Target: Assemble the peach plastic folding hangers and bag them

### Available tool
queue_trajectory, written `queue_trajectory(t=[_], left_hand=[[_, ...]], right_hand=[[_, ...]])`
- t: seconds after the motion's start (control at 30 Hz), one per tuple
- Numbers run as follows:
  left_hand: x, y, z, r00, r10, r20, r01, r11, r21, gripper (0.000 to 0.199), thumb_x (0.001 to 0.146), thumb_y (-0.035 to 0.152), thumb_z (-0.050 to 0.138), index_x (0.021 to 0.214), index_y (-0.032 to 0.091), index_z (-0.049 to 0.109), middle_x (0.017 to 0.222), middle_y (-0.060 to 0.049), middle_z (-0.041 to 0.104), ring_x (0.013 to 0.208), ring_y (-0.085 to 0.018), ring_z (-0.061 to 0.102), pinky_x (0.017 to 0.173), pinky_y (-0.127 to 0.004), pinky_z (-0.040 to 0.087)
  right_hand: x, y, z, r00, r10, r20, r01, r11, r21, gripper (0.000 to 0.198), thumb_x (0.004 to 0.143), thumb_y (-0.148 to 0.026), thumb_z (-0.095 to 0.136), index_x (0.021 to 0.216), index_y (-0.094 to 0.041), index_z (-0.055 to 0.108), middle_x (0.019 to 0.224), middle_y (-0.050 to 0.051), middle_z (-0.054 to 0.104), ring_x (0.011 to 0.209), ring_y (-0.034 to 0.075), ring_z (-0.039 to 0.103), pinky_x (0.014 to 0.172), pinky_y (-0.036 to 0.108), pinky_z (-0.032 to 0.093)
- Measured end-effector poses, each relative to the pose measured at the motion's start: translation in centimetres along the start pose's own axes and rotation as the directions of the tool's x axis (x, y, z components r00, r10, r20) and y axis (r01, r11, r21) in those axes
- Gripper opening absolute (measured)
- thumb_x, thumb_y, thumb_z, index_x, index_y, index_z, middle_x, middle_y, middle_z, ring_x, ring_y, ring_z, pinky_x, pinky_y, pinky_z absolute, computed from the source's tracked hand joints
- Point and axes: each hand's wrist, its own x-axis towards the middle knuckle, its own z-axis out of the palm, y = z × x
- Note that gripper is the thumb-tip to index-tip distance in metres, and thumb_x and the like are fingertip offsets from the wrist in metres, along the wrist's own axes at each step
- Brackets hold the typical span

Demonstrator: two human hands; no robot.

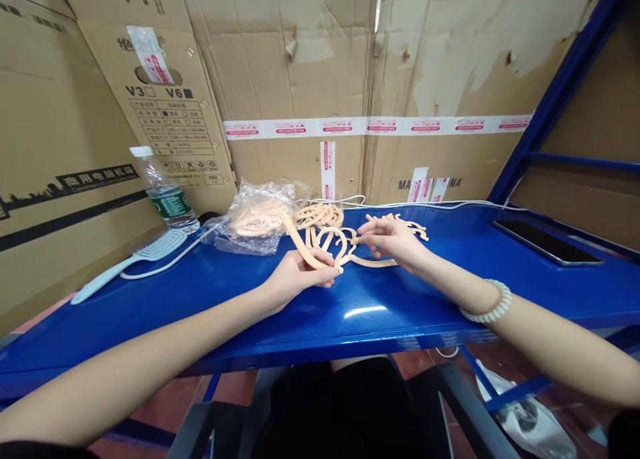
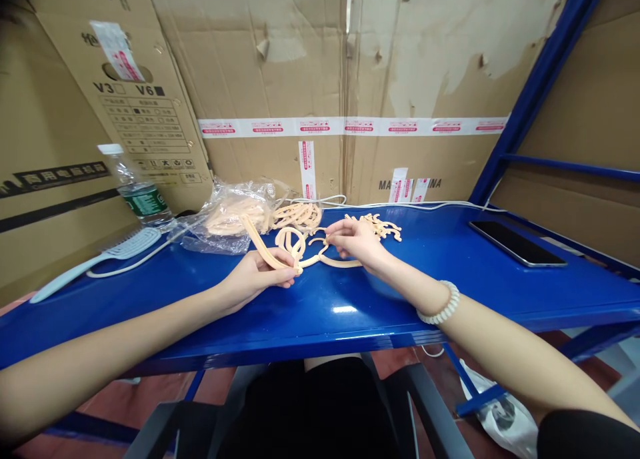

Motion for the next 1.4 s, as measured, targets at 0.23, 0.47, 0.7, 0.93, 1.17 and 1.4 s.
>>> queue_trajectory(t=[0.23, 0.47, 0.7, 0.93, 1.17, 1.4], left_hand=[[0.3, 0.6, -0.8, 0.962, 0.174, -0.211, -0.222, 0.948, -0.229, 0.025, 0.057, 0.021, 0.086, 0.073, 0.012, 0.069, 0.066, -0.003, 0.070, 0.060, -0.011, 0.064, 0.061, -0.021, 0.053], [0.9, 0.5, -1.5, 0.931, 0.189, -0.312, -0.275, 0.926, -0.258, 0.024, 0.056, 0.018, 0.086, 0.072, 0.011, 0.069, 0.066, -0.003, 0.070, 0.061, -0.011, 0.064, 0.062, -0.020, 0.053], [0.7, 0.4, -1.6, 0.931, 0.177, -0.319, -0.268, 0.926, -0.267, 0.025, 0.055, 0.020, 0.086, 0.072, 0.012, 0.069, 0.067, -0.003, 0.069, 0.061, -0.012, 0.064, 0.061, -0.022, 0.052], [0.3, 0.9, -1.4, 0.945, 0.171, -0.279, -0.242, 0.939, -0.246, 0.022, 0.062, 0.023, 0.085, 0.074, 0.013, 0.070, 0.066, -0.001, 0.066, 0.062, -0.010, 0.060, 0.061, -0.020, 0.050], [0.3, 1.3, -1.2, 0.969, 0.110, -0.221, -0.177, 0.935, -0.308, 0.025, 0.062, 0.024, 0.087, 0.077, 0.013, 0.070, 0.068, 0.001, 0.065, 0.061, -0.008, 0.059, 0.059, -0.017, 0.049], [0.3, 0.8, -0.9, 0.999, 0.049, -0.011, -0.050, 0.967, -0.250, 0.025, 0.062, 0.020, 0.087, 0.073, 0.012, 0.066, 0.065, 0.000, 0.066, 0.058, -0.007, 0.059, 0.055, -0.015, 0.047]], right_hand=[[-0.7, -1.8, 2.0, 0.817, -0.359, 0.451, 0.575, 0.455, -0.680, 0.023, 0.083, -0.013, 0.057, 0.103, -0.017, 0.068, 0.085, 0.005, 0.067, 0.085, 0.019, 0.061, 0.076, 0.031, 0.046], [6.6, -2.5, 3.0, 0.637, -0.194, 0.746, 0.765, 0.044, -0.642, 0.042, 0.072, -0.001, 0.062, 0.111, -0.015, 0.070, 0.104, 0.013, 0.058, 0.102, 0.027, 0.054, 0.086, 0.038, 0.045], [8.8, -0.2, 3.7, 0.559, -0.352, 0.751, 0.818, 0.086, -0.569, 0.022, 0.072, -0.019, 0.073, 0.094, -0.018, 0.075, 0.101, 0.011, 0.053, 0.099, 0.026, 0.051, 0.087, 0.041, 0.044], [7.7, -1.9, 2.1, 0.572, -0.487, 0.660, 0.818, 0.287, -0.498, 0.014, 0.091, -0.025, 0.056, 0.095, -0.015, 0.065, 0.113, 0.014, 0.059, 0.104, 0.024, 0.056, 0.090, 0.038, 0.045], [2.6, -3.7, -0.7, 0.832, -0.346, 0.434, 0.545, 0.653, -0.525, 0.025, 0.096, -0.030, 0.046, 0.101, -0.017, 0.067, 0.087, 0.005, 0.068, 0.076, 0.016, 0.061, 0.068, 0.028, 0.046], [-1.2, -2.5, -1.4, 0.946, -0.259, 0.197, 0.299, 0.930, -0.212, 0.024, 0.083, -0.040, 0.067, 0.079, -0.016, 0.063, 0.055, -0.002, 0.056, 0.048, 0.009, 0.048, 0.045, 0.021, 0.037]])
